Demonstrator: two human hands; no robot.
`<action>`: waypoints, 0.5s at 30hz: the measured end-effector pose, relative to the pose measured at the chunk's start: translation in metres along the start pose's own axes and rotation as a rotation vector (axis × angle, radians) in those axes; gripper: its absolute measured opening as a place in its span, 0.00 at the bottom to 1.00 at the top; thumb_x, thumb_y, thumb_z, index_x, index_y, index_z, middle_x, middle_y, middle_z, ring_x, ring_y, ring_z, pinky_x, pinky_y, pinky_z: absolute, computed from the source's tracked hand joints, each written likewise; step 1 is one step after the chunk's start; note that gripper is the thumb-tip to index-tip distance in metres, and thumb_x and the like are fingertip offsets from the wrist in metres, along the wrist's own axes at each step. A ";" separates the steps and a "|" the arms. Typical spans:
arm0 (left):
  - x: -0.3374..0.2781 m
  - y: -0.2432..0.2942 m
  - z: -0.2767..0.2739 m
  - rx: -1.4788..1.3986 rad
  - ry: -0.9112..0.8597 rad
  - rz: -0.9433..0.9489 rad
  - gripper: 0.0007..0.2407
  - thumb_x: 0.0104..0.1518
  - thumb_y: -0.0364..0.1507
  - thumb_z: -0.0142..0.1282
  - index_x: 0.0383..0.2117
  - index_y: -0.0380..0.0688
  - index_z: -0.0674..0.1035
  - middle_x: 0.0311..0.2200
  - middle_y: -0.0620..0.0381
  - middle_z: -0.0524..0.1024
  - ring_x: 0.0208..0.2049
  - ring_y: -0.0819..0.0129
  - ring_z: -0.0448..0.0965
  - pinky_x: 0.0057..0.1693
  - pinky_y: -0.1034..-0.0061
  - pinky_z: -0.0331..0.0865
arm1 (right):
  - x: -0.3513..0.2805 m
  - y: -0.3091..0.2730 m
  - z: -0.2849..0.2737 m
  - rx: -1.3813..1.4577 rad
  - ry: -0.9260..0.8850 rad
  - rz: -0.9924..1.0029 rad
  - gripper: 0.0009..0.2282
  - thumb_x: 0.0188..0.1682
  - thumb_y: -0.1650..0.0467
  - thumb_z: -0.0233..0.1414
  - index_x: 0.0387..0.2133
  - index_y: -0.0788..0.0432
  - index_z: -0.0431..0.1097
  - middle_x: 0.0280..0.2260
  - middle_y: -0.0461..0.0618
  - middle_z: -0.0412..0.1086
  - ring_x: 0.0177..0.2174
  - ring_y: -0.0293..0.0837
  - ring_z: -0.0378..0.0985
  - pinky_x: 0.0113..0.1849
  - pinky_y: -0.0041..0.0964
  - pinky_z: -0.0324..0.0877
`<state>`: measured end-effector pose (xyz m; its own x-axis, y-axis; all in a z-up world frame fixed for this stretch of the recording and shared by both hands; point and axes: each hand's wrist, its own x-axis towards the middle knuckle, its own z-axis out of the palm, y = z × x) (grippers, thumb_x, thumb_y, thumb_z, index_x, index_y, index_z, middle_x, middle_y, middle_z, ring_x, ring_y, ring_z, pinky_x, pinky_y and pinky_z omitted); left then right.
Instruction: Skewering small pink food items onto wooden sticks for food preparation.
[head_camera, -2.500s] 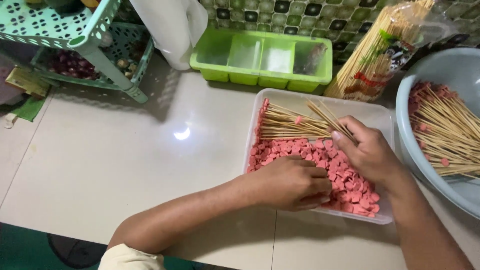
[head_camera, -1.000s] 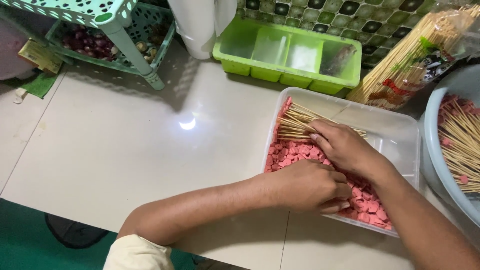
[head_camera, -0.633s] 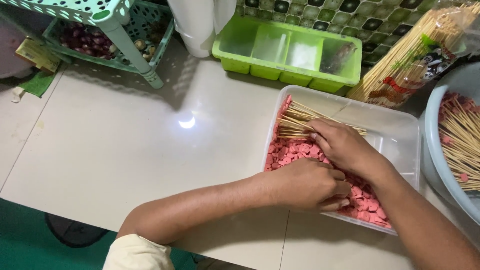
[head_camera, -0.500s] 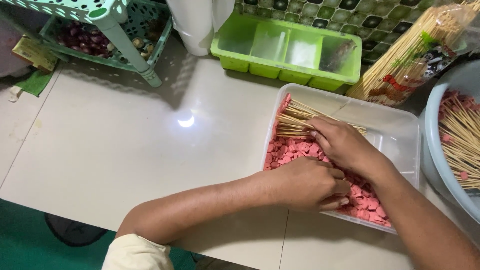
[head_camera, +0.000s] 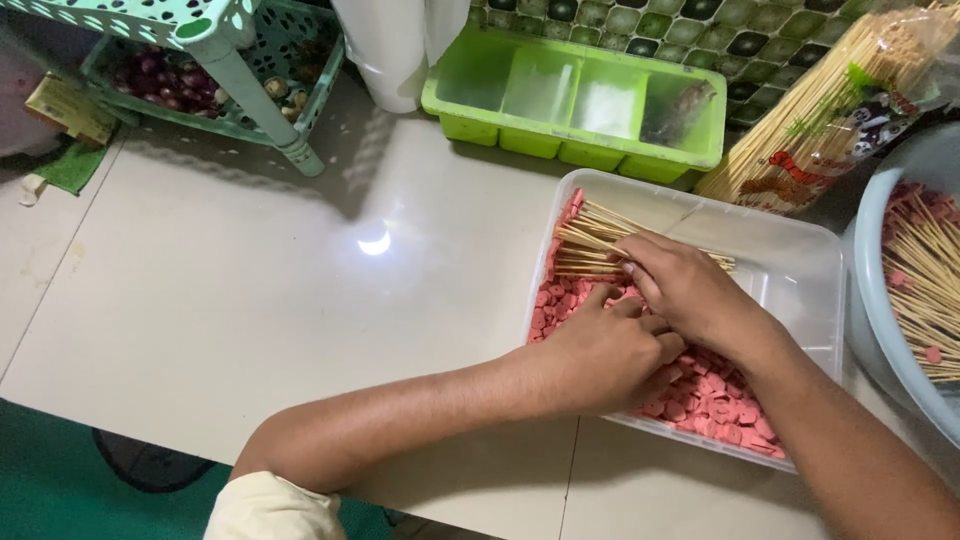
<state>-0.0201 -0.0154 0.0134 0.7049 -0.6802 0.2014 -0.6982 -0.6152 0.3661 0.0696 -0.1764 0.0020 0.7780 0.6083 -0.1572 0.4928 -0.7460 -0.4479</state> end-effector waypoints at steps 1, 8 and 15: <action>0.000 0.000 0.001 -0.001 0.000 -0.001 0.13 0.60 0.40 0.48 0.39 0.50 0.82 0.37 0.52 0.82 0.45 0.52 0.83 0.57 0.48 0.65 | -0.001 -0.001 -0.001 0.000 -0.001 0.000 0.10 0.55 0.71 0.45 0.47 0.49 0.70 0.38 0.55 0.74 0.44 0.62 0.79 0.47 0.56 0.73; 0.001 -0.001 0.007 -0.036 -0.047 -0.029 0.13 0.60 0.40 0.50 0.41 0.49 0.82 0.40 0.51 0.82 0.47 0.50 0.82 0.58 0.45 0.65 | -0.003 -0.013 -0.009 -0.010 0.001 0.032 0.10 0.55 0.71 0.45 0.48 0.50 0.70 0.40 0.54 0.75 0.44 0.61 0.79 0.48 0.55 0.73; 0.001 -0.007 0.013 -0.056 -0.085 -0.032 0.14 0.60 0.40 0.52 0.44 0.48 0.82 0.42 0.49 0.81 0.48 0.48 0.81 0.58 0.46 0.66 | -0.006 -0.012 -0.012 -0.003 0.027 0.074 0.11 0.56 0.70 0.45 0.49 0.47 0.70 0.41 0.51 0.75 0.45 0.58 0.79 0.48 0.53 0.73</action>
<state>-0.0164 -0.0170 -0.0005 0.7122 -0.6930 0.1119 -0.6653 -0.6157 0.4223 0.0641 -0.1742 0.0191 0.8225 0.5439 -0.1661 0.4347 -0.7896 -0.4331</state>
